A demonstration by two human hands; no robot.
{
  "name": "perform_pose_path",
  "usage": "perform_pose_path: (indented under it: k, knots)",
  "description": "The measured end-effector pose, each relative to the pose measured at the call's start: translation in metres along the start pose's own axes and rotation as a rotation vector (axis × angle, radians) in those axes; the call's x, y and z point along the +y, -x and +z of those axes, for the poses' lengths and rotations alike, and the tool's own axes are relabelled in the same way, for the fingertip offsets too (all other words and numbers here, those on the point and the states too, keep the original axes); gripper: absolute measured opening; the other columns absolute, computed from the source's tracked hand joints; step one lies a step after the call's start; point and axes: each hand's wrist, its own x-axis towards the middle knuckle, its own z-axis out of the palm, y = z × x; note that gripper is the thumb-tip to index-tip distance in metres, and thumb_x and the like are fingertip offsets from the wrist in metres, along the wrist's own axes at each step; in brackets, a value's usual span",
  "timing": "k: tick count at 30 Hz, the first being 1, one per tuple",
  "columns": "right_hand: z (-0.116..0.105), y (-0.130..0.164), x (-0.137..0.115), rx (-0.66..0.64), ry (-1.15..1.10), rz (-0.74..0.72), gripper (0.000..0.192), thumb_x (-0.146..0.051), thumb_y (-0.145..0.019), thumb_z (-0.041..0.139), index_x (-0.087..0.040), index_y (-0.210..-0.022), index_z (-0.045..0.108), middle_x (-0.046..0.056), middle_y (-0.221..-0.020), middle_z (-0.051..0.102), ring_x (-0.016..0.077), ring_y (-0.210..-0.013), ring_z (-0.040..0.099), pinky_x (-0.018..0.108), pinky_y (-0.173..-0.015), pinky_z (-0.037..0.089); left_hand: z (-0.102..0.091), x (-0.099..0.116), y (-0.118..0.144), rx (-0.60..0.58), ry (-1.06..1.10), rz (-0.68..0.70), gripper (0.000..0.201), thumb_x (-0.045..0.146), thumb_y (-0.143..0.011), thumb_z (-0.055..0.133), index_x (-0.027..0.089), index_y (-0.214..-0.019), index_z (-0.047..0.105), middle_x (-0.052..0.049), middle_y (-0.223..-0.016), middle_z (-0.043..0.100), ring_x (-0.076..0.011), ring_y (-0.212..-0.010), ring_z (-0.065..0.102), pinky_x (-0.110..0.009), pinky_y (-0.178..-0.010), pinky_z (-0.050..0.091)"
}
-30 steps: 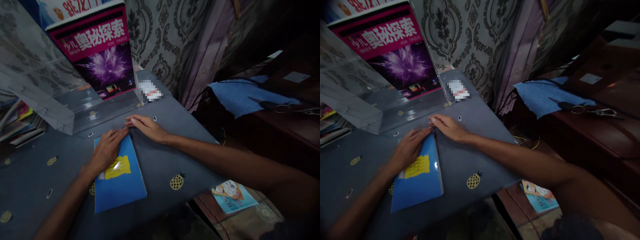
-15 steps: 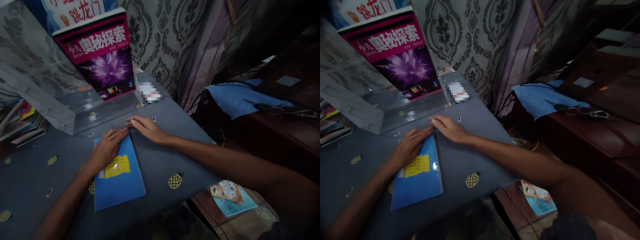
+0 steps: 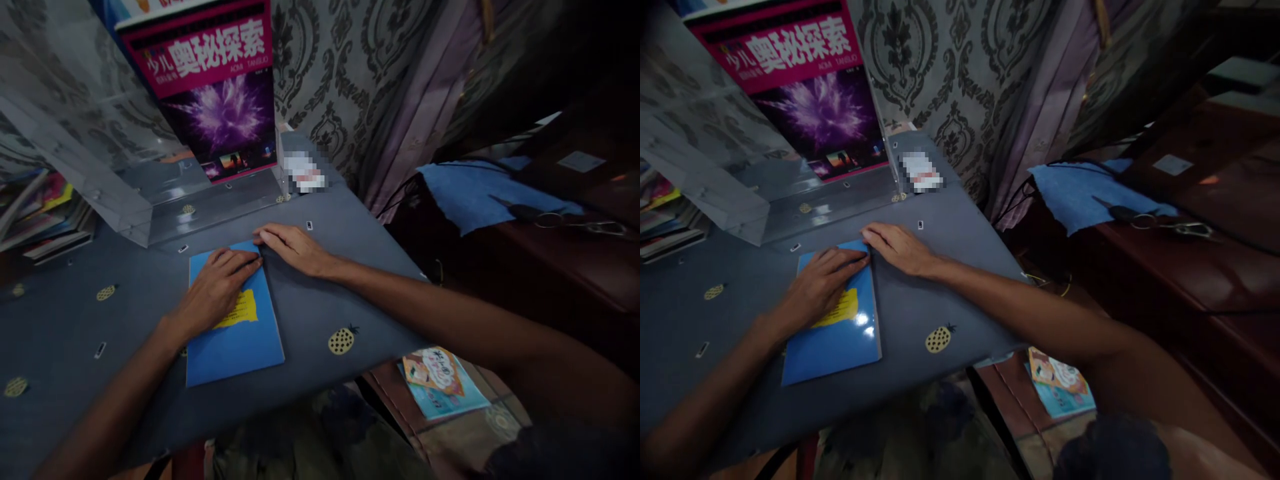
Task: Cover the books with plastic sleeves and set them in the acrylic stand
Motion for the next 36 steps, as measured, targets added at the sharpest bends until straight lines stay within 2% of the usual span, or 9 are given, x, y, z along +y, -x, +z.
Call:
perform_pose_path:
  k: [6, 11, 17, 21, 26, 36]
  knots:
    - [0.004, 0.003, 0.005, -0.008, 0.109, -0.089, 0.037, -0.038, -0.106, 0.036, -0.018, -0.117, 0.066, 0.008, -0.114, 0.073, 0.0221, -0.108, 0.066, 0.038, -0.099, 0.048, -0.004, 0.016, 0.012, 0.016, 0.074, 0.053, 0.047, 0.008, -0.100, 0.040, 0.023, -0.142, 0.053, -0.009, -0.129, 0.065, -0.0246, -0.121, 0.057, -0.052, -0.110, 0.040]
    - [0.005, 0.004, 0.005, -0.016, 0.170, -0.095, 0.036, -0.041, -0.106, 0.036, -0.023, -0.116, 0.066, 0.007, -0.114, 0.072, 0.0226, -0.110, 0.065, 0.038, -0.101, 0.048, -0.008, 0.030, 0.023, 0.004, 0.122, 0.065, 0.045, 0.008, -0.100, 0.039, 0.023, -0.140, 0.055, -0.010, -0.129, 0.064, -0.0246, -0.118, 0.058, -0.049, -0.103, 0.046]
    - [0.005, 0.004, 0.004, -0.027, 0.208, -0.105, 0.041, -0.042, -0.107, 0.033, -0.020, -0.118, 0.066, 0.008, -0.111, 0.072, 0.0239, -0.108, 0.065, 0.039, -0.100, 0.047, -0.013, 0.050, 0.032, 0.014, 0.152, 0.095, 0.044, 0.005, -0.100, 0.038, 0.022, -0.136, 0.057, -0.012, -0.129, 0.065, -0.0238, -0.123, 0.057, -0.049, -0.103, 0.047]
    - [0.006, 0.004, 0.005, -0.025, 0.201, -0.113, 0.042, -0.042, -0.107, 0.033, -0.019, -0.120, 0.066, 0.008, -0.114, 0.072, 0.0238, -0.109, 0.064, 0.039, -0.101, 0.047, -0.015, 0.062, 0.039, -0.047, 0.134, 0.086, 0.052, 0.000, -0.093, 0.039, 0.023, -0.137, 0.056, -0.011, -0.133, 0.064, -0.0257, -0.126, 0.055, -0.053, -0.109, 0.044]
    - [0.006, 0.004, 0.005, -0.024, 0.177, -0.104, 0.041, -0.043, -0.107, 0.034, -0.020, -0.119, 0.066, 0.008, -0.113, 0.072, 0.0244, -0.108, 0.065, 0.040, -0.101, 0.047, -0.018, 0.076, 0.046, -0.067, 0.089, 0.115, 0.058, -0.005, -0.084, 0.041, 0.018, -0.135, 0.056, -0.012, -0.132, 0.064, -0.0259, -0.127, 0.055, -0.053, -0.110, 0.043]
    - [0.008, 0.005, 0.005, -0.029, 0.268, -0.145, 0.040, -0.041, -0.106, 0.036, -0.019, -0.122, 0.066, 0.009, -0.117, 0.071, 0.0240, -0.110, 0.063, 0.039, -0.101, 0.047, -0.016, 0.109, 0.067, -0.079, 0.044, 0.082, 0.047, 0.002, -0.091, 0.047, 0.018, -0.134, 0.057, -0.013, -0.132, 0.065, -0.0271, -0.130, 0.053, -0.053, -0.114, 0.039]
